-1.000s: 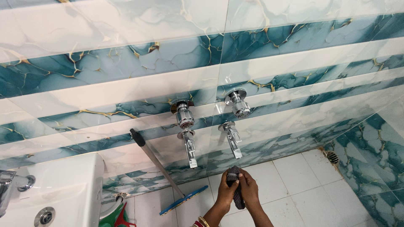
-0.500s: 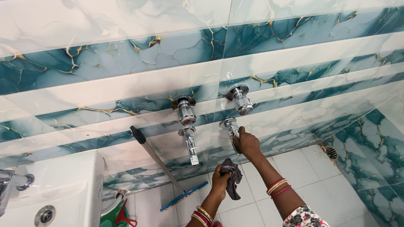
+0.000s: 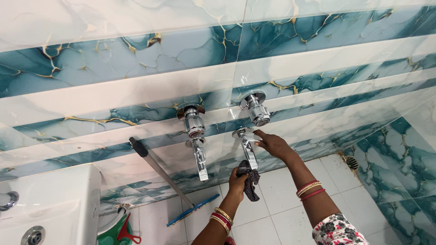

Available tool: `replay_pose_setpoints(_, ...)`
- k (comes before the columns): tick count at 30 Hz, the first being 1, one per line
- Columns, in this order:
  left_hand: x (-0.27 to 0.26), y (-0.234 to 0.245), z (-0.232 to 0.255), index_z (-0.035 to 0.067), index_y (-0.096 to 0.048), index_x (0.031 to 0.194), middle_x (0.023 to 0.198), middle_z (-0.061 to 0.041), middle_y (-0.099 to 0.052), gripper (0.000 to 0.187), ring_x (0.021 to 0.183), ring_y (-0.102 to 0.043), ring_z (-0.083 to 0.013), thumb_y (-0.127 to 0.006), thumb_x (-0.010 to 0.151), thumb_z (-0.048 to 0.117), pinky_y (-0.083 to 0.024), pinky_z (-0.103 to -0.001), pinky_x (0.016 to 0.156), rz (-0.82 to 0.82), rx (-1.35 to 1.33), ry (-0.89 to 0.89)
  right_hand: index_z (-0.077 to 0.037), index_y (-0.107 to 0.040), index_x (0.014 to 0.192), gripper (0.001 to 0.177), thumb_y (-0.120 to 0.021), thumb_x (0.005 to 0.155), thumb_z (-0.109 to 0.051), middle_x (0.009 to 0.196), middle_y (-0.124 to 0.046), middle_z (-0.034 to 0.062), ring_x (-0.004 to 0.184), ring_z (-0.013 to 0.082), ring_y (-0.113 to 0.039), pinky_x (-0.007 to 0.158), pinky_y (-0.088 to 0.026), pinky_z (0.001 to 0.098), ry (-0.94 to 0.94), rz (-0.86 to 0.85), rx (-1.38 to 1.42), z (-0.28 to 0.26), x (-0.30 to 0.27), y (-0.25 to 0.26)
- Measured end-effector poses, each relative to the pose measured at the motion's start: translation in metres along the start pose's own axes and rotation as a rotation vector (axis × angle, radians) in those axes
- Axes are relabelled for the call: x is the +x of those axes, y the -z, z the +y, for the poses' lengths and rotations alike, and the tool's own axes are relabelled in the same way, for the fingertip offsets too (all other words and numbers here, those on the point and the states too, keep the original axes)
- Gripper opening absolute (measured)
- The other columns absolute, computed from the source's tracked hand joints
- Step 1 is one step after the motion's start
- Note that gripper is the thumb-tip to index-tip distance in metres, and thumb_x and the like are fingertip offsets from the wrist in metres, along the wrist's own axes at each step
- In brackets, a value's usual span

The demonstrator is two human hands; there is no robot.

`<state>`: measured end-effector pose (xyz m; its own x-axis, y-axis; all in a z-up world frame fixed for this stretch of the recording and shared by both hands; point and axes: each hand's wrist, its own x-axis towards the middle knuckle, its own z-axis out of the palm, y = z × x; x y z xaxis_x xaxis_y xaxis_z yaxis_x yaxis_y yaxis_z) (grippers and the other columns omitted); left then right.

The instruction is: The person wipes down a bathroom sink, a wall-mounted shelf, and several faucets using a cloth.

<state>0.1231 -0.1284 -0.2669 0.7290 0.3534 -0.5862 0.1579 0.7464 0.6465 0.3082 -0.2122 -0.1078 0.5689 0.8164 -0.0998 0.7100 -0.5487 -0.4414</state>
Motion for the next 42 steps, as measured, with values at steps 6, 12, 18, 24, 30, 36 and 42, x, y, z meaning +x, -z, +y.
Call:
replay_pose_setpoints(6,0.0,-0.011,0.007,0.009,-0.055,0.133,0.11,-0.01,-0.068,0.04,0.085,-0.069,-0.0187,-0.063,0.094,0.0,-0.06,-0.033,0.066,-0.017,-0.01,0.02,-0.023,-0.054,0.141,0.051,-0.063,0.093,-0.039,0.115,-0.073,0.012,0.103,0.0331,-0.071,0.082,-0.054,0.0463,-0.036,0.028,0.016,-0.011,0.001,0.008)
replay_pose_setpoints(12,-0.016,-0.02,0.021,0.01,-0.055,0.135,0.111,-0.01,-0.068,0.041,0.086,-0.071,-0.0188,-0.062,0.095,0.001,-0.063,-0.034,0.066,0.005,0.006,0.041,-0.016,-0.062,0.133,0.048,-0.068,0.09,-0.034,0.111,-0.072,0.0142,0.094,0.0314,-0.073,0.08,-0.055,0.0439,0.032,0.145,0.119,-0.017,-0.003,0.007)
replay_pose_setpoints(18,-0.033,-0.014,0.031,0.009,-0.054,0.137,0.112,-0.01,-0.069,0.043,0.088,-0.072,-0.0183,-0.06,0.095,0.0,-0.063,-0.032,0.07,0.014,0.029,0.017,-0.011,-0.065,0.123,0.044,-0.071,0.088,-0.038,0.097,-0.073,0.0185,0.089,0.0371,-0.071,0.076,-0.055,0.0475,-0.096,0.227,0.046,-0.033,-0.012,-0.006)
replay_pose_setpoints(24,-0.057,-0.007,0.035,0.008,-0.053,0.136,0.112,-0.011,-0.069,0.042,0.088,-0.072,-0.019,-0.058,0.095,0.0,-0.063,-0.032,0.069,0.006,0.066,-0.017,-0.002,-0.061,0.105,0.033,-0.065,0.098,-0.034,0.083,-0.071,0.019,0.08,0.0411,-0.07,0.07,-0.054,0.0507,-0.246,0.282,0.041,-0.067,-0.037,-0.038)
replay_pose_setpoints(30,-0.071,-0.002,0.032,0.009,-0.054,0.134,0.11,-0.01,-0.069,0.043,0.088,-0.071,-0.0183,-0.059,0.092,-0.001,-0.063,-0.033,0.068,0.041,-0.019,-0.103,-0.008,-0.066,0.128,0.034,-0.061,0.098,-0.024,0.101,-0.072,0.0185,0.082,0.034,-0.072,0.072,-0.056,0.0437,-0.138,0.457,0.304,-0.092,-0.087,-0.053)
replay_pose_setpoints(36,-0.089,-0.013,0.039,0.009,-0.053,0.133,0.111,-0.009,-0.066,0.038,0.098,-0.067,-0.0183,-0.057,0.096,0.012,-0.058,-0.033,0.084,0.048,-0.13,-0.145,-0.003,-0.062,0.129,0.049,-0.073,0.084,-0.018,0.129,-0.064,0.0164,0.103,0.0321,-0.066,0.071,-0.056,0.0405,-0.146,0.565,0.493,-0.149,-0.139,-0.07)
replay_pose_setpoints(42,-0.082,-0.05,0.074,0.004,-0.051,0.14,0.118,-0.009,-0.065,0.045,0.105,-0.065,-0.0202,-0.061,0.096,0.008,-0.054,-0.035,0.091,0.014,0.259,-0.425,-0.005,-0.07,0.121,0.033,-0.06,0.09,0.0,0.128,-0.065,0.0159,0.112,0.0342,-0.066,0.092,-0.055,0.0394,-0.19,0.725,0.307,-0.12,-0.108,-0.05)
